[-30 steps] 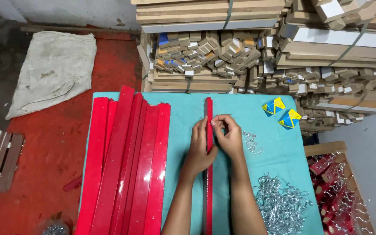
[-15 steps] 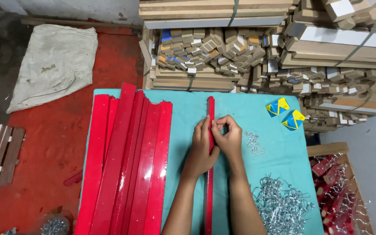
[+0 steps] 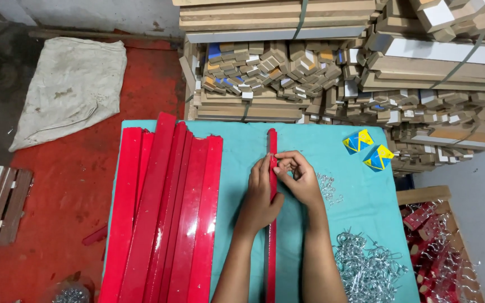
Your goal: The person inserts metal hooks into pre-drilled holes along red wooden slats, then places the completed slats into a cardboard box. The person repeats this process for multiple slats.
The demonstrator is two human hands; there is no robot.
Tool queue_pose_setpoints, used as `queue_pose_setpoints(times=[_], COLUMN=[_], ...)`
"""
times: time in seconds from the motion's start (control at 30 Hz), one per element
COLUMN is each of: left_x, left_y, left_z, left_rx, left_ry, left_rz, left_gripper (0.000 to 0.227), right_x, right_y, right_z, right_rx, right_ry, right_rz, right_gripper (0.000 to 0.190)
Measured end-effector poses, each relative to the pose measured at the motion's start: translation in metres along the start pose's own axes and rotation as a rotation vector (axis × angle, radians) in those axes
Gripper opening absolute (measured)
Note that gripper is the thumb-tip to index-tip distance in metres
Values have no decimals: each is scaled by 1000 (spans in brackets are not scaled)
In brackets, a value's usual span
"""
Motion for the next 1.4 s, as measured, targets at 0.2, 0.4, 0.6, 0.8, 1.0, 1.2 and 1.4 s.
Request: queue_pose_setpoints(times=[0.2, 0.4, 0.6, 0.8, 1.0, 1.2, 1.4], left_x=[1, 2, 1, 1, 1, 5, 6], left_y=[0, 0, 2, 1, -3, -2, -2], left_z=[1, 2, 3, 0, -4, 1, 5], left_rx=[-10, -11, 13, 21, -46, -56, -26], left_ry=[-31, -37, -7, 15, 1, 15, 98], left_rz=[22, 31, -1, -17, 5, -27, -134], left_gripper=[98, 97, 97, 95, 92, 83, 68], right_x=[4, -2, 7, 5, 8, 7, 11], right_y=[-3, -8, 10, 8, -5, -7, 5], right_z=[0, -33, -13, -37, -35, -26, 7], right_rx=[-54, -27, -61, 2, 118, 39, -36], right_ry=[40, 76, 94, 132, 61, 73, -19], right_rz=[-41, -129, -217, -299, -333, -275, -185], right_gripper=[18, 11, 22, 13, 27, 11, 14])
Point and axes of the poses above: each hand's wrist, its own x-axis towards the middle knuckle, its own y-axis out of the palm, z = x × y, the point moved 4 cm from there along x, towards the middle knuckle, and after that the axes turned 11 degrees about -y, right-handed, at the moved point
